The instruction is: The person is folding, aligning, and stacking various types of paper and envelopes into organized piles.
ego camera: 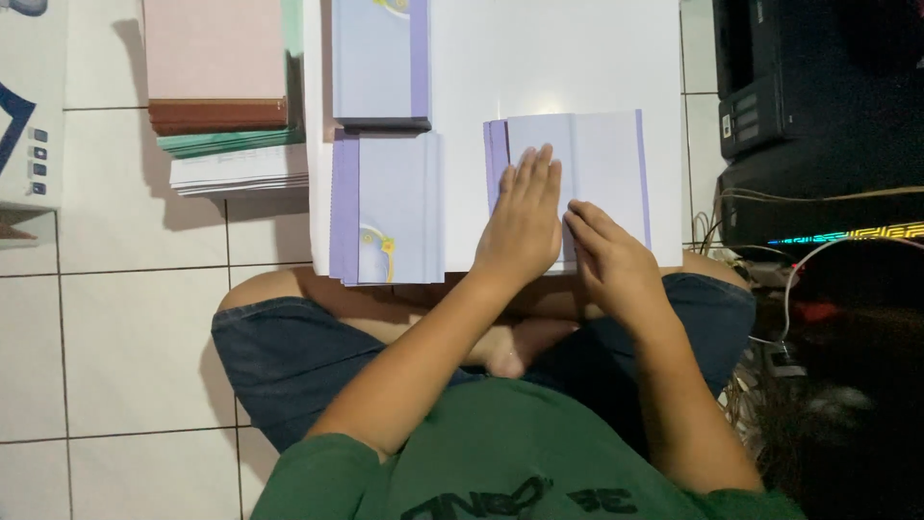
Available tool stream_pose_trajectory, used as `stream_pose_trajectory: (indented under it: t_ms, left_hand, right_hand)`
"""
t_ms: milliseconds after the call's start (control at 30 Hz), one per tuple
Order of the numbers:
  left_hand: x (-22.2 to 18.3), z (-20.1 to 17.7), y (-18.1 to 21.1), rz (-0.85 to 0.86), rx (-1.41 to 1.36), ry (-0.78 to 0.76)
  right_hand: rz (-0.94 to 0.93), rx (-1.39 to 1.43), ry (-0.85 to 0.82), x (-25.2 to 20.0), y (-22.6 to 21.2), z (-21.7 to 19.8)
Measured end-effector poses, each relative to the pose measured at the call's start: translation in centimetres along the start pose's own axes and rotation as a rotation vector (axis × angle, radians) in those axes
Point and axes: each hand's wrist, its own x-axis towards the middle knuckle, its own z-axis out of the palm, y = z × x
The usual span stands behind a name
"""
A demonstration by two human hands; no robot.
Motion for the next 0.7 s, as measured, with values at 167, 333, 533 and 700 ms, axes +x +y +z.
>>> stream_pose_trajectory:
  t_ms: [167, 333, 533, 700]
  left_hand:
    - [-0.1, 0.7, 0.2, 0.022, 0.165, -0.049]
    - [0.4, -1.5, 1.2, -0.094, 0.195, -0.117]
    - [1.1, -2.6, 1.3, -0.220, 0.116, -0.271]
    - [1.1, -2.8, 1.4, -0.209, 0.138, -0.310]
  right_hand:
    - [-0.162, -0.185, 0.100, 3.1, 5.4, 4.9]
    - [-0.174, -0.201, 0.139, 4.2, 4.7, 4.9]
    - [-0.103, -0.189, 0.122, 2.6, 4.3, 5.6]
    - [-0.069, -0.191, 0.149, 6.3, 4.9, 5.7]
